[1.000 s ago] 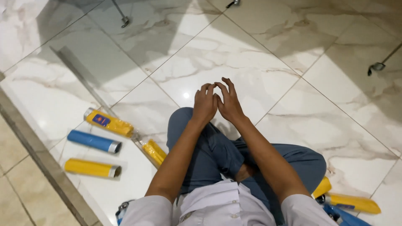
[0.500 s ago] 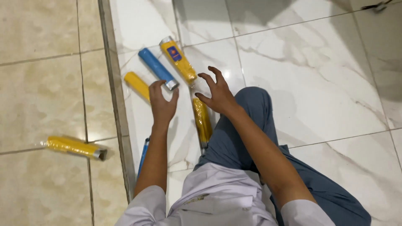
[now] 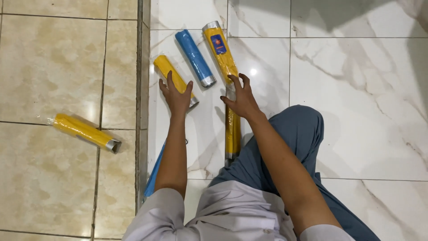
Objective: Unpacking umbrellas from plastic sleeves and using a dial gauge to inspect the frame of an opened umbrella.
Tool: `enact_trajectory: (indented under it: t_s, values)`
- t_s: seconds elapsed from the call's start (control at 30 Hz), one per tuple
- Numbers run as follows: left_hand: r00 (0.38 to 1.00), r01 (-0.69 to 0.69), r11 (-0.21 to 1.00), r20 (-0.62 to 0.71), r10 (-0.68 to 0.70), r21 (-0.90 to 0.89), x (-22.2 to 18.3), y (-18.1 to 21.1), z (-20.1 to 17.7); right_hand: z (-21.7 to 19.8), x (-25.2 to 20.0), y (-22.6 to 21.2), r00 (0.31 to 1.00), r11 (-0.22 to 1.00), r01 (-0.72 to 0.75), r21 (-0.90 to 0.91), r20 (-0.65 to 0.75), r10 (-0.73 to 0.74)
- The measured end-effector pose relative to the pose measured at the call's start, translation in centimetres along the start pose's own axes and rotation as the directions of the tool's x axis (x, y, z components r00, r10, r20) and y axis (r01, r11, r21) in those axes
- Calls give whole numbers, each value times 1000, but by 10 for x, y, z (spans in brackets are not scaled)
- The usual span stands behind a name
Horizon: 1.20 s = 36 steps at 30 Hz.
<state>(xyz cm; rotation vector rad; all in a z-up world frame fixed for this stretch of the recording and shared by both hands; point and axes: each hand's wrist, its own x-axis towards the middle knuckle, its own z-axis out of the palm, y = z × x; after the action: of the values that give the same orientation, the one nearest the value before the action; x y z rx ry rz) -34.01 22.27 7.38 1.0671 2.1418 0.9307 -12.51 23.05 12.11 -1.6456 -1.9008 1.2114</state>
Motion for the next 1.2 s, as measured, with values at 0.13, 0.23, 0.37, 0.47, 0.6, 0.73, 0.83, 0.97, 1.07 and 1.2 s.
enact_trajectory:
  t_s: [0.13, 0.23, 0.37, 0.47, 0.6, 0.73, 0.83, 0.97, 1.07, 1.2]
  values:
    - [997, -71, 997, 10, 71, -9, 19, 9, 21, -9, 24, 18, 997, 997, -70, 34, -32, 71]
    - [988, -155, 986, 31, 153, 63, 31, 8, 46, -18, 35, 25, 992, 985, -105, 139, -51, 113]
    - [957, -252, 963, 126, 263, -94, 29, 31, 71, -21, 57, 40, 992, 973, -117, 197, -31, 126]
    - [921, -319, 935, 179, 345, -157, 28, 37, 100, -15, 68, 63, 987, 961, -142, 238, -36, 155]
    - [881, -295, 932, 318, 351, -212, 23, 55, 137, -15, 73, 84, 968, 953, -168, 254, -143, 209]
    - [830, -302, 928, 419, 369, -219, 10, 62, 176, -12, 80, 114, 946, 972, -215, 99, -227, 232]
    - [769, -350, 916, 499, 400, -196, 1, 66, 203, -25, 64, 103, 866, 899, -437, -35, -288, 410]
    - [768, -378, 926, 554, 321, -13, -21, 88, 201, -49, 32, 64, 858, 871, -471, -136, -298, 417]
    - [789, -400, 916, 514, 335, 17, -47, 118, 177, -52, 17, 56, 871, 907, -411, -92, -332, 361]
    - [864, -164, 934, 410, 291, -316, -66, 165, 155, -61, 2, 50, 868, 973, -231, 0, -452, 205]
